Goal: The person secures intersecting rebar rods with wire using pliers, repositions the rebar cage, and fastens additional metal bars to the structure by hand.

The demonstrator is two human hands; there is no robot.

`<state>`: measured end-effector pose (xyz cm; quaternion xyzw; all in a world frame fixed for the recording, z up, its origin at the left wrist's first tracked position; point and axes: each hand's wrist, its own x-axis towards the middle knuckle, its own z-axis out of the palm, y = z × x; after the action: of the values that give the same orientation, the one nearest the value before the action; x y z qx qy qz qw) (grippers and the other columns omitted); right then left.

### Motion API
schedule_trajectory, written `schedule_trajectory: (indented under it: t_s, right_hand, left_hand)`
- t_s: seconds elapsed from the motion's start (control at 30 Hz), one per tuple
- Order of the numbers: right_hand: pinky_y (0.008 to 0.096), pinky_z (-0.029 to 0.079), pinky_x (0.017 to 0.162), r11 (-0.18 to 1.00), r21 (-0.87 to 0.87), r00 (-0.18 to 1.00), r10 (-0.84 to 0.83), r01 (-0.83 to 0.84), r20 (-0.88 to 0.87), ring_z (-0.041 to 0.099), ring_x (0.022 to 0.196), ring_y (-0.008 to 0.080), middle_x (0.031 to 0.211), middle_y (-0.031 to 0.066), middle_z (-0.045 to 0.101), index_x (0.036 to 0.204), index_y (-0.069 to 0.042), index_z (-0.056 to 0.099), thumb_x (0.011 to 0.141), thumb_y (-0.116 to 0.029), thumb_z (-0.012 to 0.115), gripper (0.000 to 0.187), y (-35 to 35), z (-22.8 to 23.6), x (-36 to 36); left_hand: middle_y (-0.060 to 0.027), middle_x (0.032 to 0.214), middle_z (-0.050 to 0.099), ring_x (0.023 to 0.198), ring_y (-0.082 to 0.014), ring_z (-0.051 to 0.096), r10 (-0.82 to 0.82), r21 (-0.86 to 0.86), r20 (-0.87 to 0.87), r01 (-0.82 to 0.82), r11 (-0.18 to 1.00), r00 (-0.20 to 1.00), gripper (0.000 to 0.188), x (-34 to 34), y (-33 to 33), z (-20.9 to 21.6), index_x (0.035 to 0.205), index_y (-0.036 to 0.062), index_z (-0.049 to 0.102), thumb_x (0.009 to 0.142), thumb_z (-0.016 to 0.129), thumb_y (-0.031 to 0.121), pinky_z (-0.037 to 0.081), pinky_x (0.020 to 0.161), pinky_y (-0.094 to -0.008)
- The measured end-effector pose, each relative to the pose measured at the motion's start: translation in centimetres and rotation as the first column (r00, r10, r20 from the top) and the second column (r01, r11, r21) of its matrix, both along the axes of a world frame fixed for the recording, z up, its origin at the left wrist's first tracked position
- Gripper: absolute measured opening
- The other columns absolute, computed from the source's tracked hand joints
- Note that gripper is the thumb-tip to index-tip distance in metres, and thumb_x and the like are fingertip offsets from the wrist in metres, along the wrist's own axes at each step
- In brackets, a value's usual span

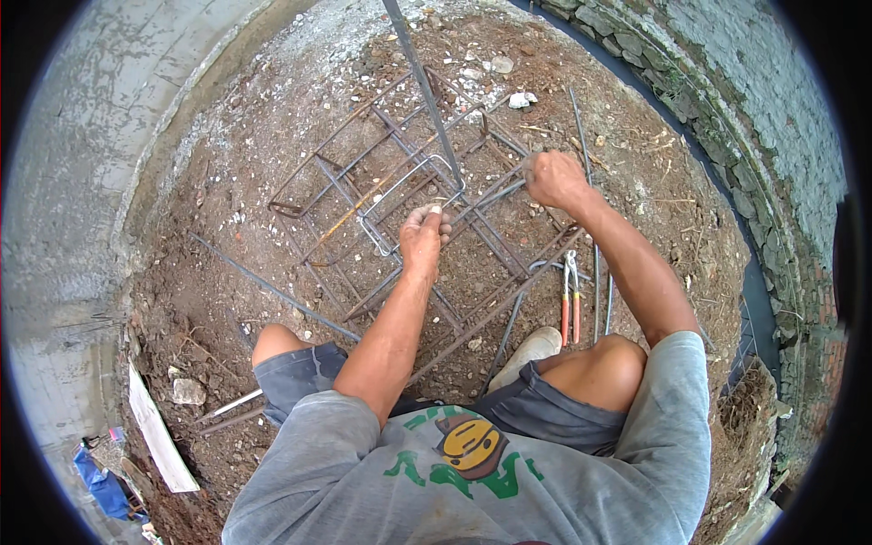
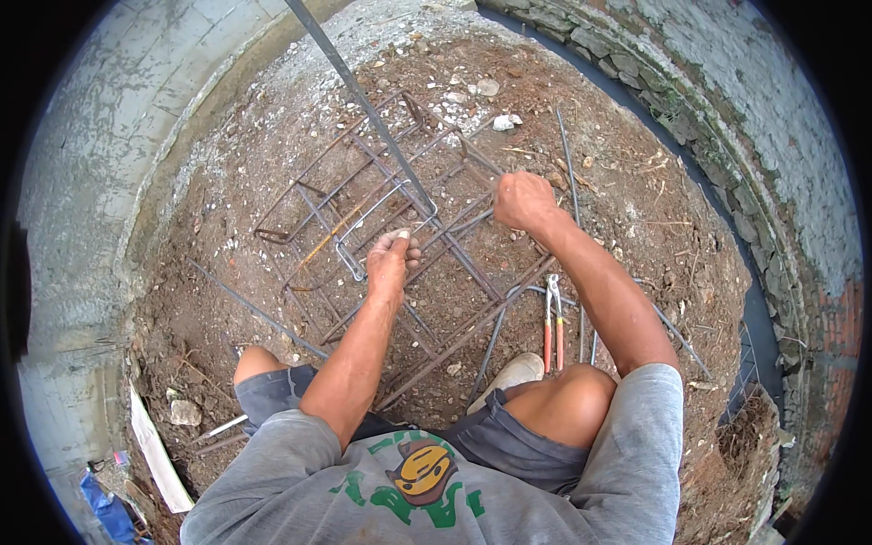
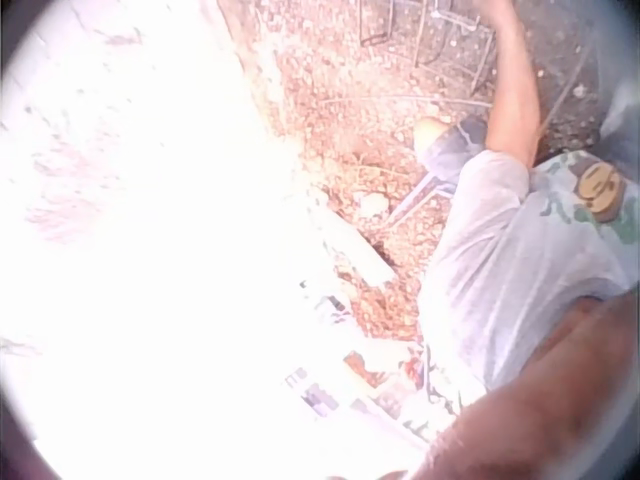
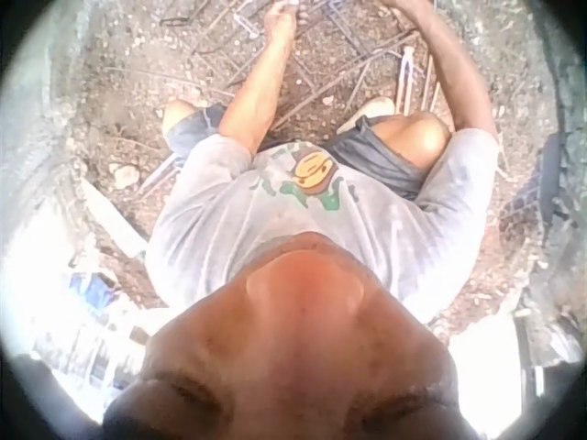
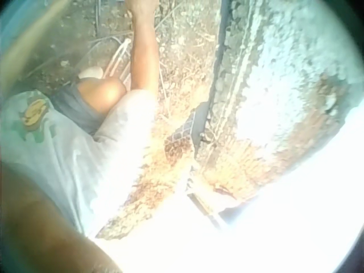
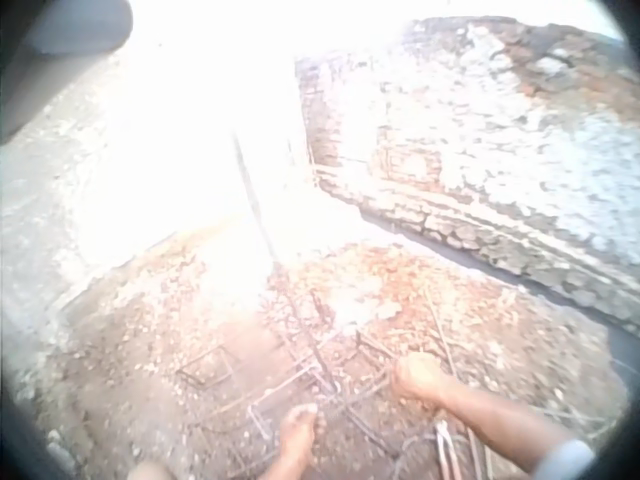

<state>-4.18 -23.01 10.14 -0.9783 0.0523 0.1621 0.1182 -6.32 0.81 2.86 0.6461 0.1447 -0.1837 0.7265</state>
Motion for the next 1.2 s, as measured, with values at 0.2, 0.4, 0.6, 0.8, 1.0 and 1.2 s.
schedule_trajectory:
  t_s: [0.2,0.4,0.6,0.8,1.0,1.2]
  right_hand:
    - [0.0416,0.050,0.083,0.992,-0.035,0.980,0.129,-0.125,0.154,0.065,0.091,0.0336,0.090,0.0220,0.066,0.089,-0.001,0.068,0.075,-0.010,0.052,0.023,1.3,-3.9,3.5]
    - [0.0416,0.049,0.086,0.993,0.063,0.980,0.092,-0.104,0.175,0.064,0.091,0.0330,0.092,0.0168,0.067,0.093,-0.012,0.069,0.073,-0.010,0.054,0.025,1.8,-4.7,4.4]
    - [0.0434,0.041,0.093,0.980,0.097,0.968,0.150,-0.172,0.203,0.060,0.100,0.0290,0.099,0.0105,0.068,0.095,-0.018,0.071,0.071,-0.011,0.059,0.028,1.9,-5.4,4.2]
    - [0.0440,0.040,0.088,0.972,0.109,0.935,0.163,-0.206,0.314,0.057,0.105,0.0274,0.102,0.0077,0.067,0.096,-0.022,0.071,0.070,-0.009,0.058,0.032,1.5,-7.1,4.1]
    - [0.0445,0.040,0.088,0.950,0.195,0.917,0.159,-0.243,0.366,0.060,0.098,0.0276,0.097,0.0076,0.068,0.090,-0.021,0.072,0.068,-0.004,0.055,0.033,1.9,-8.5,5.0]
    - [0.0412,0.041,0.086,0.946,0.154,0.912,0.218,-0.285,0.347,0.061,0.093,0.0284,0.092,0.0102,0.067,0.084,-0.018,0.071,0.069,-0.006,0.054,0.026,2.4,-8.3,4.8]
  left_hand:
    - [0.0002,0.087,0.060,0.072,-0.0074,0.053,0.036,0.227,0.101,-0.058,0.972,0.994,0.020,2.6,-0.2,-1.5,0.105,0.0087,0.062,0.088,0.058,0.018,0.046,0.061,-0.0239]
    - [-0.0026,0.091,0.060,0.073,-0.0101,0.053,-0.083,0.440,0.217,-0.022,0.898,0.973,0.024,3.6,-1.6,-3.4,0.109,0.0075,0.061,0.089,0.057,0.019,0.048,0.056,-0.0271]
    - [-0.0076,0.092,0.066,0.081,-0.0177,0.060,-0.074,0.460,0.213,-0.034,0.887,0.974,0.028,4.8,-2.1,-3.6,0.110,0.0102,0.063,0.084,0.060,0.020,0.046,0.076,-0.0309]
    - [-0.0089,0.099,0.066,0.084,-0.0184,0.062,-0.230,0.634,0.147,0.087,0.768,0.962,0.029,4.6,-2.2,-1.4,0.113,0.0104,0.061,0.085,0.058,0.019,0.050,0.069,-0.0308]
    - [-0.0108,0.095,0.068,0.087,-0.0199,0.063,-0.230,0.646,0.248,0.016,0.763,0.941,0.030,3.5,-2.6,-1.5,0.111,0.0077,0.063,0.083,0.058,0.018,0.047,0.078,-0.0309]
    - [-0.0115,0.095,0.069,0.087,-0.0231,0.065,-0.157,0.541,0.292,-0.028,0.840,0.943,0.021,3.8,-2.1,-3.6,0.101,0.0088,0.067,0.082,0.060,0.015,0.047,0.081,-0.0319]
